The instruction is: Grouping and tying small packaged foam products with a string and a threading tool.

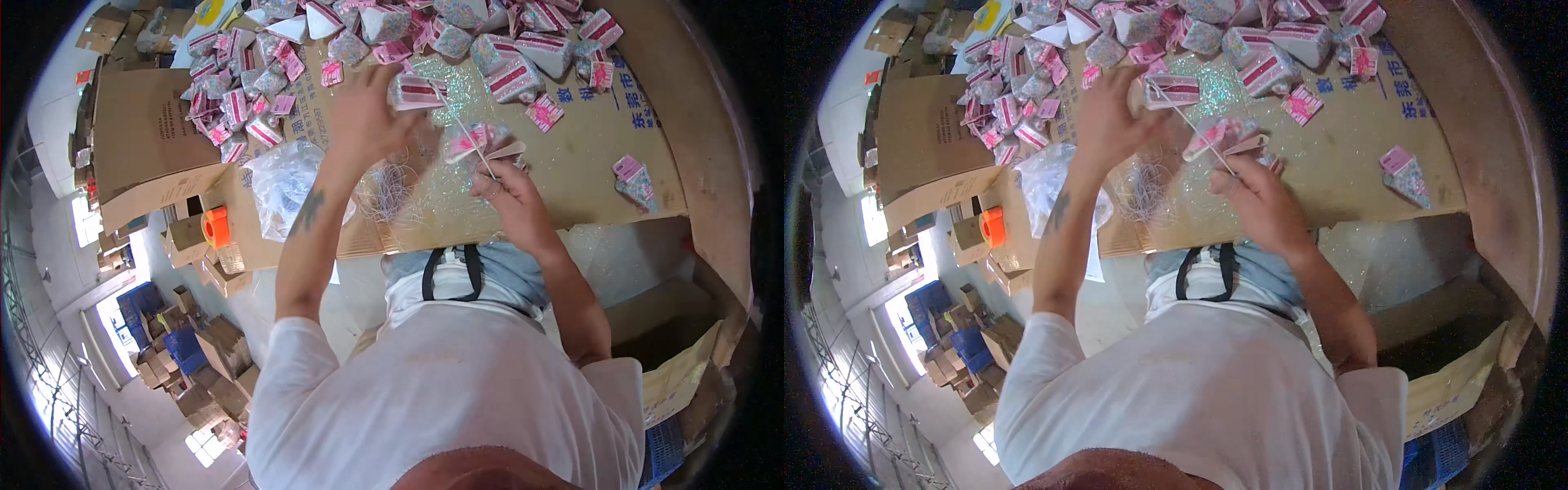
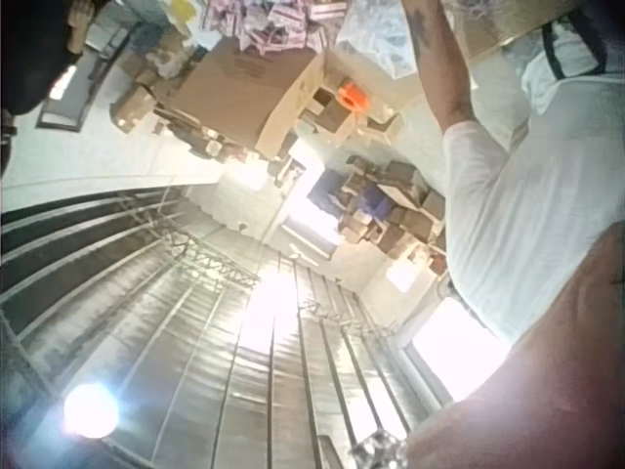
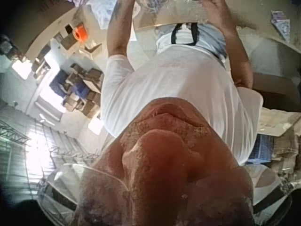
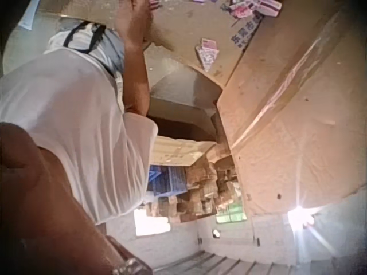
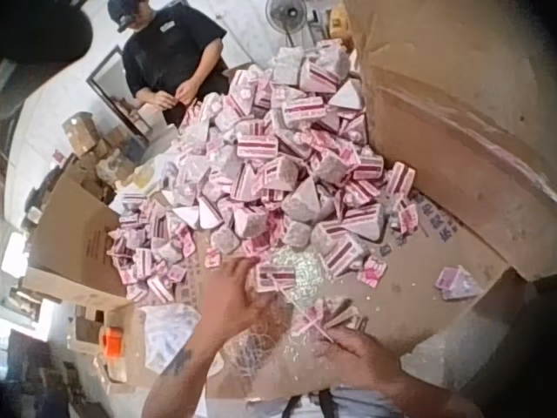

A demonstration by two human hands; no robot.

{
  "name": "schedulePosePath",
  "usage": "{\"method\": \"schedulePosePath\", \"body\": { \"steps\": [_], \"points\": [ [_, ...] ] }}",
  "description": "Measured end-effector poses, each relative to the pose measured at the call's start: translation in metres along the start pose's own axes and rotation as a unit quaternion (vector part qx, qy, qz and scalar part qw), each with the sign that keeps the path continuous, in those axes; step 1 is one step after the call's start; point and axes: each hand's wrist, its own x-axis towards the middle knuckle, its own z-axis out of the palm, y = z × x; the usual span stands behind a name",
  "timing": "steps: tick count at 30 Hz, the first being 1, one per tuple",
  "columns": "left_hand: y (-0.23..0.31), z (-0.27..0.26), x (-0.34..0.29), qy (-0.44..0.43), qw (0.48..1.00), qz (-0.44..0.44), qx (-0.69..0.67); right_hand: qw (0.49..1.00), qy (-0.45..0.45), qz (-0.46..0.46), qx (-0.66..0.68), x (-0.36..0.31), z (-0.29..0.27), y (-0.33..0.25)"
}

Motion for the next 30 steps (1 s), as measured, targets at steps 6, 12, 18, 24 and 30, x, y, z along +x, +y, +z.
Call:
{"method": "schedulePosePath", "body": {
  "steps": [6,12,18,24,30],
  "points": [
    [-0.028,0.019,0.008,-0.124,0.952,-0.219,-0.175,0.999,0.035,-0.005,-0.023,0.003,-0.010,-0.003],
    [-0.036,-0.009,0.005,-0.005,0.715,-0.267,-0.646,0.997,0.008,-0.015,-0.077,0.006,-0.014,-0.013],
    [-0.035,-0.026,-0.005,-0.050,0.534,-0.228,-0.812,0.997,-0.003,-0.001,-0.082,0.012,-0.004,-0.024],
    [-0.046,-0.026,-0.024,-0.097,0.499,-0.137,-0.850,0.996,-0.012,-0.009,-0.087,0.004,0.008,-0.024],
    [-0.036,-0.041,-0.036,-0.120,0.528,-0.144,-0.828,0.993,-0.030,-0.037,-0.105,-0.006,0.007,-0.020]
  ]
}}
